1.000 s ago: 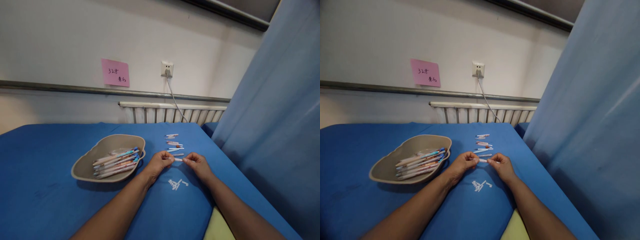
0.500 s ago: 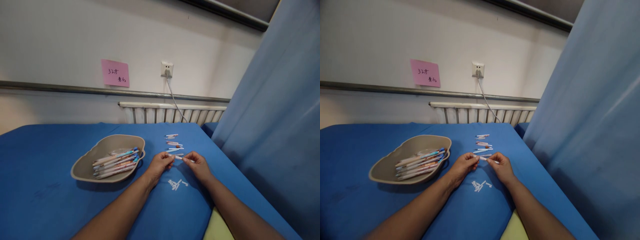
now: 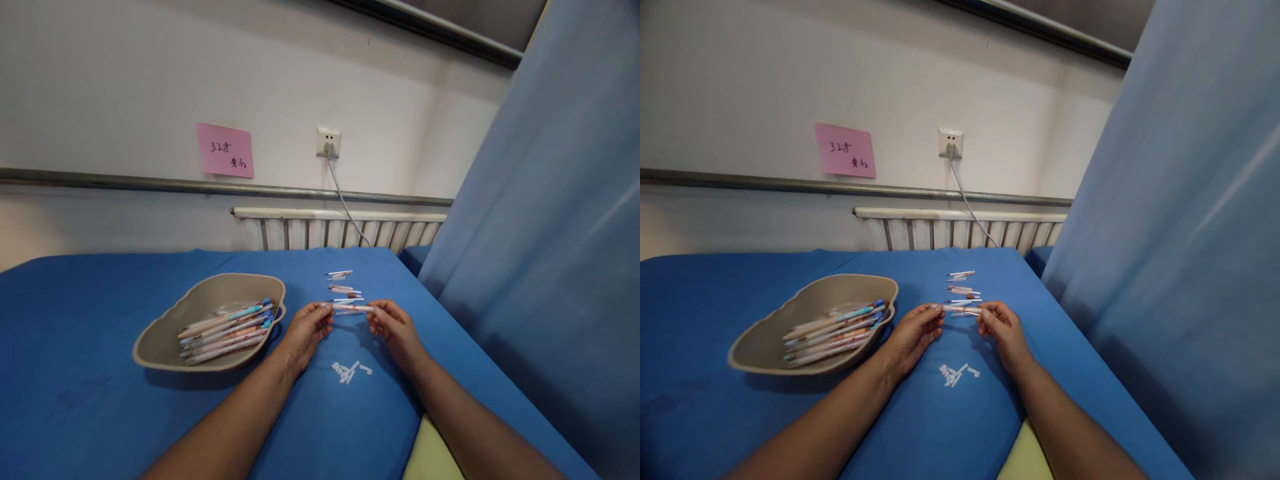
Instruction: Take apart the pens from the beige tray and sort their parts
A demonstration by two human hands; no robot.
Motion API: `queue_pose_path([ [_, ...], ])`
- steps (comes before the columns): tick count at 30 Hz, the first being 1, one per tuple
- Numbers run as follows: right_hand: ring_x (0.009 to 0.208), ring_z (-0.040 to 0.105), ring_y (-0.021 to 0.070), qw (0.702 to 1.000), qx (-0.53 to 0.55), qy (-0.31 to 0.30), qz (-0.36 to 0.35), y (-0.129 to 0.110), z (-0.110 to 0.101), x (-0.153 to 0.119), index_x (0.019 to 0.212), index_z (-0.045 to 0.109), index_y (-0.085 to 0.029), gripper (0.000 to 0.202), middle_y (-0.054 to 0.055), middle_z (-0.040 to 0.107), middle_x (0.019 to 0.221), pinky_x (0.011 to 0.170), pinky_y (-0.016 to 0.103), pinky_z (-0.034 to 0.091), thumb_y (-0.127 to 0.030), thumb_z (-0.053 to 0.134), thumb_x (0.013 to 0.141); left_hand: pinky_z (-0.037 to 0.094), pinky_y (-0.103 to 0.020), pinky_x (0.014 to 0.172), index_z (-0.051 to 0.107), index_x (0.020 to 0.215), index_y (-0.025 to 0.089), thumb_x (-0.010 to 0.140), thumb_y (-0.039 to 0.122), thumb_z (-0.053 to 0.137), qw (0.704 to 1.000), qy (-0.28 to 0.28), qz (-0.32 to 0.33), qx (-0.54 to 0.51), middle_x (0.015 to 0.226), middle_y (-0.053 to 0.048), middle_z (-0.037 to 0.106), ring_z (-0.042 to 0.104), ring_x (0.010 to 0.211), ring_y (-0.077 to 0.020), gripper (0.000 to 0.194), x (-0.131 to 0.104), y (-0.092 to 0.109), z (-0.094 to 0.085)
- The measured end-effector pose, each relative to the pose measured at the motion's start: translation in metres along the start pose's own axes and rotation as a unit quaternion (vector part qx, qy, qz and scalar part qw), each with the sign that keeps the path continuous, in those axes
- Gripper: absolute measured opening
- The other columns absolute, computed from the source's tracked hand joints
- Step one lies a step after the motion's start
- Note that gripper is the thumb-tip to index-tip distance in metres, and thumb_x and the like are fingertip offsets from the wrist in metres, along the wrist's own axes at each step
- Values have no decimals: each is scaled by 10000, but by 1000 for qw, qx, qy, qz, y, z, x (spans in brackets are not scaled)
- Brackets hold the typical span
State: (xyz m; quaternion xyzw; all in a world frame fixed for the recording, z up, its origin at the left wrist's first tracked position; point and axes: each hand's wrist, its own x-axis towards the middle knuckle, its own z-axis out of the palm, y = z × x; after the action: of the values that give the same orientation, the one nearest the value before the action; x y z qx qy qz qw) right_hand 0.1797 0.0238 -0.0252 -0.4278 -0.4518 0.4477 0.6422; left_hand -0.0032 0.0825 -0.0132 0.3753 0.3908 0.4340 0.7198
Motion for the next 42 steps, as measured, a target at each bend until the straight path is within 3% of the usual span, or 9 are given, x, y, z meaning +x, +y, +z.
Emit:
queue_pose_path([
  [4,539,498,109,996,-79,8,-37,4,5,0,850,610,-196,271,-23,580,643,516,235,403,-377,710,675,441,-185,595,615,767,152,632,292,772,1000,-2,-5,1,732,-14,618,567,631,-89,251,-1,1,0],
  [10,526,481,112,980,-191,11,-48,9,4,0,820,621,-180,221,-22,576,608,505,233,385,-391,630,753,411,-175,549,608,737,146,600,314,798,1000,-17,-6,23,676,2,609,547,573,-78,288,-3,-1,5],
  [19,436,412,104,988,-157,7,2,5,4,2,752,579,-181,327,-53,485,473,433,225,316,-507,605,745,384,-177,520,614,754,142,577,309,799,997,-34,40,59,625,31,568,507,532,-70,305,-4,0,6],
  [25,462,430,103,985,-169,14,-30,6,6,0,788,572,-181,266,-48,503,529,457,228,344,-445,601,766,402,-177,531,639,839,146,607,290,777,996,-43,44,56,675,19,575,524,568,-77,306,-6,3,7],
  [30,536,491,115,981,-178,25,-77,4,8,-2,824,562,-196,202,-35,551,642,526,243,404,-378,619,758,424,-184,558,609,1021,191,599,266,791,998,-42,45,27,822,-2,624,575,645,-95,465,-10,5,10],
  [35,561,481,120,975,-200,31,-95,4,7,-4,803,568,-193,194,-32,541,627,544,246,403,-379,612,769,423,-183,560,625,811,155,672,386,745,997,-38,51,32,803,-19,635,572,649,-95,295,-11,2,11],
  [42,514,478,119,983,-172,24,-51,7,6,-2,790,576,-194,239,-29,545,585,499,243,389,-425,623,751,411,-190,539,632,768,142,610,389,783,996,-25,61,61,735,-27,639,572,628,-110,329,-10,2,10],
])
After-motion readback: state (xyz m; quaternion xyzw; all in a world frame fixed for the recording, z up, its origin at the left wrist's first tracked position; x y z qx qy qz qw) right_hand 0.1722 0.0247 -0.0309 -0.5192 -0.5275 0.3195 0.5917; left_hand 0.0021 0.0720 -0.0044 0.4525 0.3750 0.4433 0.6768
